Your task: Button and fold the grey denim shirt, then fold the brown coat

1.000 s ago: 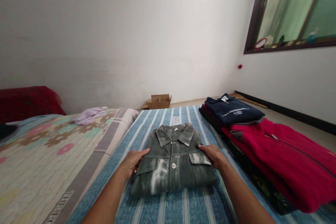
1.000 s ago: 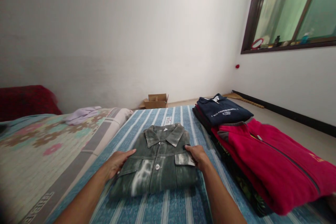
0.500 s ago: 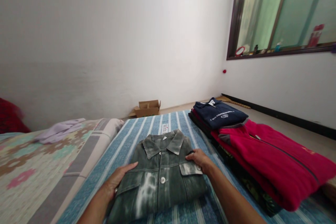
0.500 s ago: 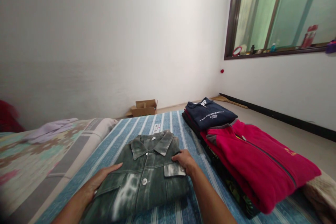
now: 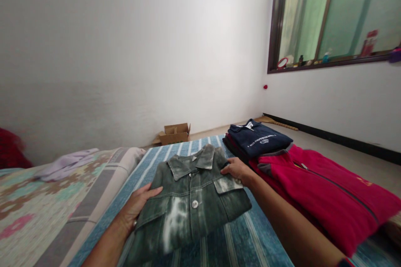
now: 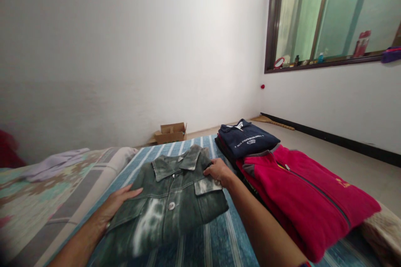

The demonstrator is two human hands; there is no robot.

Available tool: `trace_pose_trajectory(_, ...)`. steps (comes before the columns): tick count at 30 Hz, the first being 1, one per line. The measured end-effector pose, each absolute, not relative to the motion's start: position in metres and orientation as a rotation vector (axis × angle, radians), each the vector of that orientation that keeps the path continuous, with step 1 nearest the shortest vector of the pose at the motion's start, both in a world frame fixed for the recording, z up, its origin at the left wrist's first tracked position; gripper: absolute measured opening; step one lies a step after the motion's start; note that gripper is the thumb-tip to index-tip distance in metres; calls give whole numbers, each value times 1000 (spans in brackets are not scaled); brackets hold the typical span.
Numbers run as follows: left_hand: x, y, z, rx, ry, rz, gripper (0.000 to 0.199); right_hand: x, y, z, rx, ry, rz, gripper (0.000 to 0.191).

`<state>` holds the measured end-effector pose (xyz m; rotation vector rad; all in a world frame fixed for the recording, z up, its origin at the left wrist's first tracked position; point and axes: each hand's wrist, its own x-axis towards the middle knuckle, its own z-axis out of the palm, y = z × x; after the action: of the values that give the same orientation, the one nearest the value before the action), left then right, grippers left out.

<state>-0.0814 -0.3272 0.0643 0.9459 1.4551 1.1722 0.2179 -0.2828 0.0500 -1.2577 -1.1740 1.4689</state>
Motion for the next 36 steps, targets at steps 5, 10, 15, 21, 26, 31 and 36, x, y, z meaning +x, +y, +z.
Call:
trace_pose_trajectory(5,-31,-303,101,1019,1204,1250,39,276,-264,116,-1267,-1283,1322,17)
trace_pose_trajectory(10,47,-251,130,1127,990,1357,40,356,-240,171,-1348,-1344,1141,15)
trace_pose_trajectory(15,132,-193,143,1176,842,1436,35,436,-206,200,-1511,-1350,923,19)
trace_pose_trajectory(21,209,-146,105,1041,891,1379,27,497,-160,173,-1783,-1351,656,24)
trace_pose_trajectory(26,226,-130,52,947,1106,1212,15,511,-135,103,-2095,-1368,359,10)
trace_pose_trajectory(31,215,-139,49,973,1126,1139,24,509,-139,81,-2251,-1407,168,28)
trace_pose_trajectory(36,208,-173,59,1041,1138,1100,35,485,-164,111,-2299,-1429,-75,38)
